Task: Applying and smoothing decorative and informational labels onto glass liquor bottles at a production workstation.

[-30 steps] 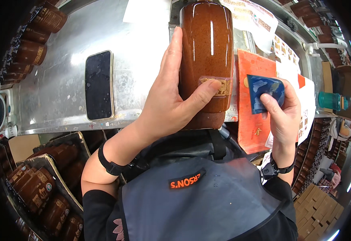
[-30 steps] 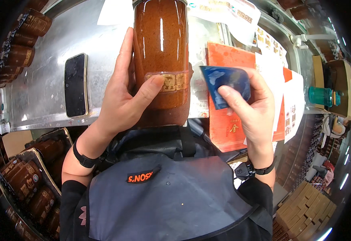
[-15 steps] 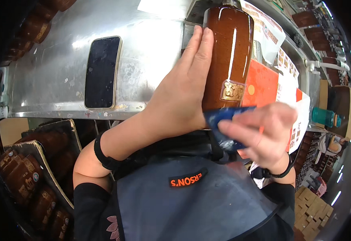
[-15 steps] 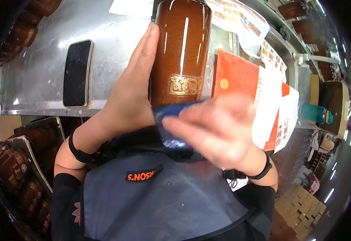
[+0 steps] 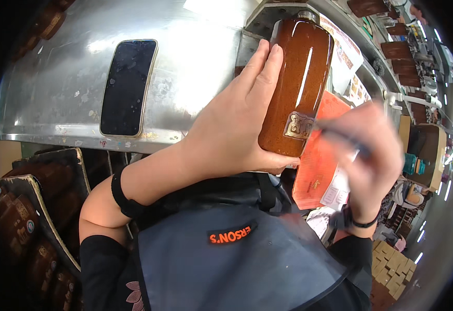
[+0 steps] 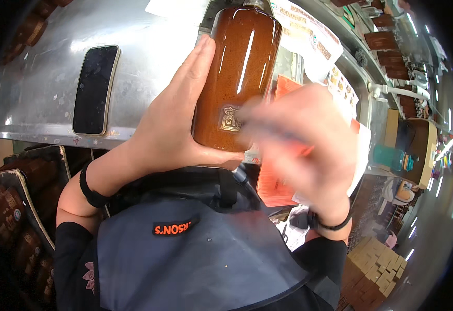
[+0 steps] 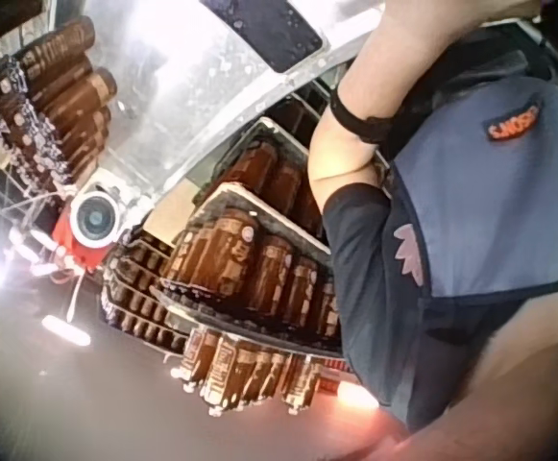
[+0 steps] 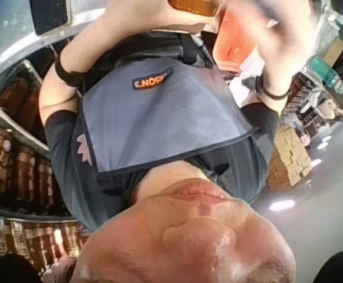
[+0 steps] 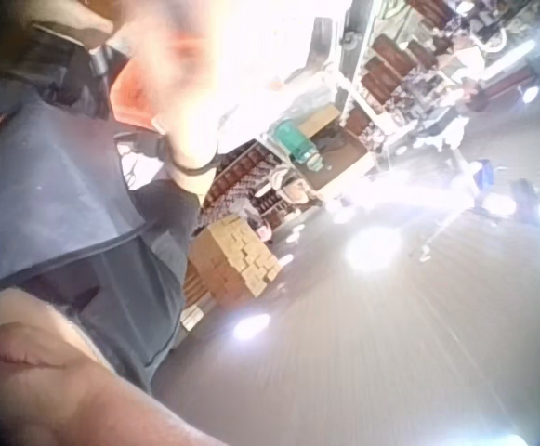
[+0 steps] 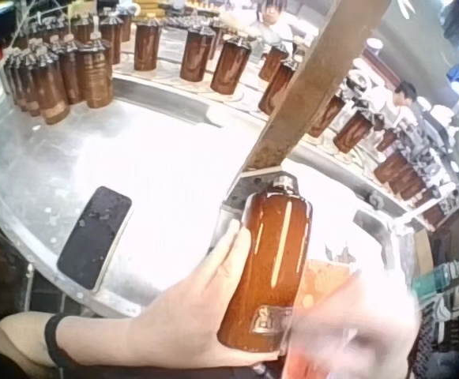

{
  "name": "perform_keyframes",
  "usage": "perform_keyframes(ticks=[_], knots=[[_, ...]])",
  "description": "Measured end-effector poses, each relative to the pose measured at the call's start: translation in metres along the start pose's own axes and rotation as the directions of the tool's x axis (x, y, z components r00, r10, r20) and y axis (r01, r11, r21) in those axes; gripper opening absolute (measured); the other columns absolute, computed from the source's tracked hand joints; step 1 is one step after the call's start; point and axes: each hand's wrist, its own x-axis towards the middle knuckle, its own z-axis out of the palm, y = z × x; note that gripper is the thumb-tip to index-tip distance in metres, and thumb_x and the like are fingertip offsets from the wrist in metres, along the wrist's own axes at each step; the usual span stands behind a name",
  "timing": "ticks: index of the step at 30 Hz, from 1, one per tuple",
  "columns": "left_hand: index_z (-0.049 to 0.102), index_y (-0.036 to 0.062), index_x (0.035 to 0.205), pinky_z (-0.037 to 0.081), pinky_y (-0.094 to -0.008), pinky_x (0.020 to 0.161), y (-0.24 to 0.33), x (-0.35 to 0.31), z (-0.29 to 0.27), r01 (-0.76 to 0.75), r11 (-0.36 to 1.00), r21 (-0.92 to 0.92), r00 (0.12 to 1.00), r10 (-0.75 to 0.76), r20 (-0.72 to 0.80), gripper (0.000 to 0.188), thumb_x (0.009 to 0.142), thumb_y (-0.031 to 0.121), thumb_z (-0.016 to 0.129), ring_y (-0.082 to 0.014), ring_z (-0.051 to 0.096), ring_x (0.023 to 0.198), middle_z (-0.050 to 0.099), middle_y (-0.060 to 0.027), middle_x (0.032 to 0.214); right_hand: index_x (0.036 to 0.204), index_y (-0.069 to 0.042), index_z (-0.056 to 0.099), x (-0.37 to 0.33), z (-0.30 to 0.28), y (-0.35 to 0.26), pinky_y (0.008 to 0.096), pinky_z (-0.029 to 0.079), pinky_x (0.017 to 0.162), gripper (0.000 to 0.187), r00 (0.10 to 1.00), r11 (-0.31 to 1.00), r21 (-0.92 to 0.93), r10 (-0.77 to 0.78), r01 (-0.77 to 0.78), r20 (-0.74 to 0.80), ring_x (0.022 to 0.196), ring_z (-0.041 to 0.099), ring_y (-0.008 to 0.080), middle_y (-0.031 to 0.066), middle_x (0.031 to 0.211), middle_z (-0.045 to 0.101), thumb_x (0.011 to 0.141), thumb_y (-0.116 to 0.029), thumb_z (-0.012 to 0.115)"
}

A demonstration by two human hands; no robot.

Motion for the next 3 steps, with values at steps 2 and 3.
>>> perform_keyframes(ticks=[2,3], knots=[[0.015,-0.0153,0.146,0.037,-0.0414,0.111,-0.001,0.001,-0.004,-0.013,0.999,0.052,1.000,0.012,0.029,0.130,0.059,0.048,0.088,-0.0461,0.026,0.141,0.025,-0.0350,0.149,0.093,-0.003,0.071,0.003,0.003,0.009,0.0302,0.047,0.068,0.020,0.979,0.979,0.038,0.202,-0.201,-0.029,0.071,0.059,0.0204,0.0044,0.083,0.068,0.075,-0.002,0.077],[0.013,-0.0137,0.147,0.037,-0.0417,0.111,-0.001,0.000,-0.004,-0.006,0.999,0.040,0.999,0.005,0.034,0.131,0.059,0.048,0.088,-0.0471,0.025,0.142,0.024,-0.0341,0.151,0.098,-0.004,0.072,0.006,0.004,0.022,0.0351,0.049,0.072,0.022,0.915,0.916,0.074,0.399,-0.395,-0.055,0.072,0.061,0.0264,0.0054,0.089,0.069,0.076,-0.005,0.077]])
